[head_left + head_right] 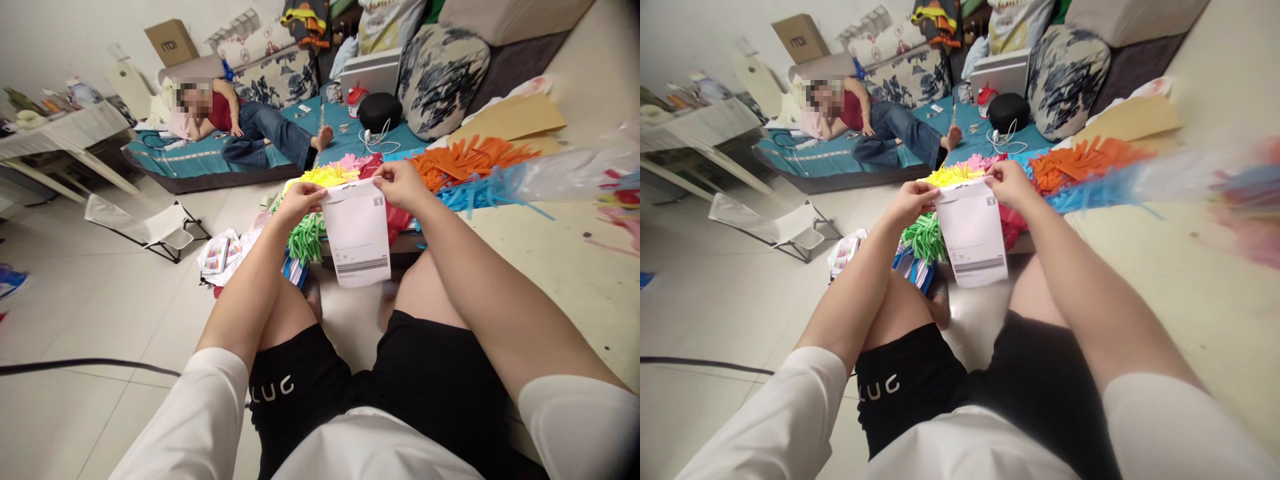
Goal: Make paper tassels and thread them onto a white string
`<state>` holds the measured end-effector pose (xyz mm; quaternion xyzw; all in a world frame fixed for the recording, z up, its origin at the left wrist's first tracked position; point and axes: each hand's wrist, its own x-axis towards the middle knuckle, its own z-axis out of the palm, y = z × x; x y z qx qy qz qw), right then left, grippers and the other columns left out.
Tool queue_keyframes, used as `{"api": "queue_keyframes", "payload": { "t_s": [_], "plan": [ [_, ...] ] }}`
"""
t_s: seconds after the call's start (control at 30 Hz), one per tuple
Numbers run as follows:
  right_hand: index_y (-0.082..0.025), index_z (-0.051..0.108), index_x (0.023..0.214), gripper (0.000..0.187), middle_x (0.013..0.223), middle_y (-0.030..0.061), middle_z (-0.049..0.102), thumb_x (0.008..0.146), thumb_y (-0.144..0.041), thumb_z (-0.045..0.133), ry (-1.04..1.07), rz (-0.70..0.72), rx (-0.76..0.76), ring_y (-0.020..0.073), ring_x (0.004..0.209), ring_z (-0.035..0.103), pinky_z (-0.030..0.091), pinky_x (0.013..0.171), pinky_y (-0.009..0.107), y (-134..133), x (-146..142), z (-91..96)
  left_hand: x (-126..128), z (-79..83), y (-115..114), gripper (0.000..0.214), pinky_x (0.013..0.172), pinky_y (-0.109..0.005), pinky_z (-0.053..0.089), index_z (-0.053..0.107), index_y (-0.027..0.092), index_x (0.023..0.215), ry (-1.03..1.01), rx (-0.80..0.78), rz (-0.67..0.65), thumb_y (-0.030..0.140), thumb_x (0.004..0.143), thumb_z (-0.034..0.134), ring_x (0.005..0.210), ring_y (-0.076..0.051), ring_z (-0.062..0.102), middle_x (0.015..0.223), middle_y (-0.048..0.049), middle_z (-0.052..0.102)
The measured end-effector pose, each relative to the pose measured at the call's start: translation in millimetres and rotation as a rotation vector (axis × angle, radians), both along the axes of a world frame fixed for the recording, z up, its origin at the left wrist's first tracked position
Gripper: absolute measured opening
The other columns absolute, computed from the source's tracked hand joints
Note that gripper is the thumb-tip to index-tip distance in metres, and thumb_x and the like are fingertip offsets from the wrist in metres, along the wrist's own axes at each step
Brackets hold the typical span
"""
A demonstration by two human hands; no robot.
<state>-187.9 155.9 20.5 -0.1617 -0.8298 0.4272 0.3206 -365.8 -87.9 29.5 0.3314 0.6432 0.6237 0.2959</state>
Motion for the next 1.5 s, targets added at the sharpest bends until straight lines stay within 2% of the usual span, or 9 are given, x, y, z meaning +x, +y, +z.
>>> {"api": "queue_keyframes", "payload": {
  "t_s": [0.2,0.33,0.5,0.7,0.83,1.03,1.1,1.37,1.5],
  "plan": [
    [-0.024,0.067,0.081,0.028,0.073,0.0037,0.062,0.085,-0.04,0.09,0.096,-0.019,-0.106,0.0215,0.072,0.058,0.053,0.073,0.04,8,4,-1.6,8,2.0,2,0.061,0.08,-0.031,0.067,0.067,0.02,0.099,0.07,0.091,0.063,0.051,0.074,0.114,0.072,-0.014,0.077,0.081,-0.0004,0.079],
    [-0.025,0.066,0.082,0.039,0.066,0.0003,0.057,0.075,-0.049,0.095,0.09,0.01,-0.288,0.0183,0.065,0.053,0.049,0.061,0.034,3,5,-0.1,24,6.4,9,0.06,0.077,-0.028,0.06,0.062,0.023,0.092,0.215,0.213,0.128,0.057,0.077,0.11,0.075,-0.015,0.073,0.081,-0.0003,0.076],
    [-0.024,0.063,0.079,0.043,0.069,-0.0021,0.058,0.064,-0.046,0.097,0.091,-0.033,-0.433,0.0155,0.065,0.054,0.05,0.06,0.03,-6,8,4.7,41,8.8,17,0.056,0.087,-0.032,0.061,0.067,0.022,0.084,0.308,0.302,0.184,0.058,0.077,0.109,0.086,-0.018,0.077,0.085,-0.0034,0.077],
    [-0.023,0.066,0.083,0.04,0.068,-0.0043,0.057,0.065,-0.042,0.096,0.094,-0.019,-0.473,0.0127,0.063,0.051,0.046,0.058,0.025,-10,13,10.2,43,7.3,21,0.037,0.081,-0.032,0.059,0.075,0.019,0.08,0.236,0.309,0.284,0.042,0.079,0.104,0.079,-0.018,0.075,0.08,-0.004,0.08],
    [-0.023,0.066,0.088,0.045,0.071,-0.004,0.06,0.068,-0.046,0.1,0.073,-0.01,-0.447,0.0135,0.064,0.055,0.051,0.06,0.027,-7,13,9.4,41,7.0,25,0.029,0.074,-0.029,0.054,0.071,0.02,0.076,0.161,0.283,0.302,0.026,0.081,0.099,0.07,-0.015,0.069,0.072,-0.0005,0.076],
    [-0.023,0.069,0.086,0.052,0.073,0.0002,0.062,0.063,-0.059,0.098,0.076,-0.009,-0.366,0.0163,0.067,0.056,0.049,0.059,0.029,-1,11,2.4,43,6.6,26,0.033,0.071,-0.026,0.051,0.076,0.02,0.092,-0.097,0.334,0.297,0.02,0.072,0.102,0.066,-0.012,0.066,0.076,0.0005,0.079],
    [-0.024,0.07,0.085,0.053,0.075,0.002,0.064,0.063,-0.064,0.096,0.094,0.013,-0.308,0.0179,0.071,0.057,0.05,0.062,0.03,1,10,0.1,44,5.8,26,0.025,0.069,-0.026,0.048,0.078,0.018,0.087,-0.136,0.313,0.304,0.017,0.074,0.099,0.064,-0.012,0.062,0.074,0.0004,0.076],
    [-0.024,0.07,0.085,0.044,0.077,0.0037,0.066,0.069,-0.062,0.085,0.111,0.066,-0.168,0.0211,0.075,0.059,0.052,0.069,0.035,2,11,1.5,43,4.4,29,0.039,0.066,-0.025,0.038,0.064,0.02,0.067,-0.011,0.346,0.364,0.028,0.086,0.097,0.063,-0.011,0.047,0.06,0.0055,0.054],
    [-0.022,0.072,0.084,0.036,0.075,0.0033,0.068,0.068,-0.052,0.084,0.081,0.076,-0.148,0.0194,0.074,0.059,0.05,0.07,0.033,-1,13,7.5,40,6.9,28,0.033,0.068,-0.024,0.041,0.066,0.019,0.07,-0.033,0.287,0.392,0.023,0.083,0.096,0.064,-0.011,0.05,0.063,0.0048,0.06]
  ]
}}
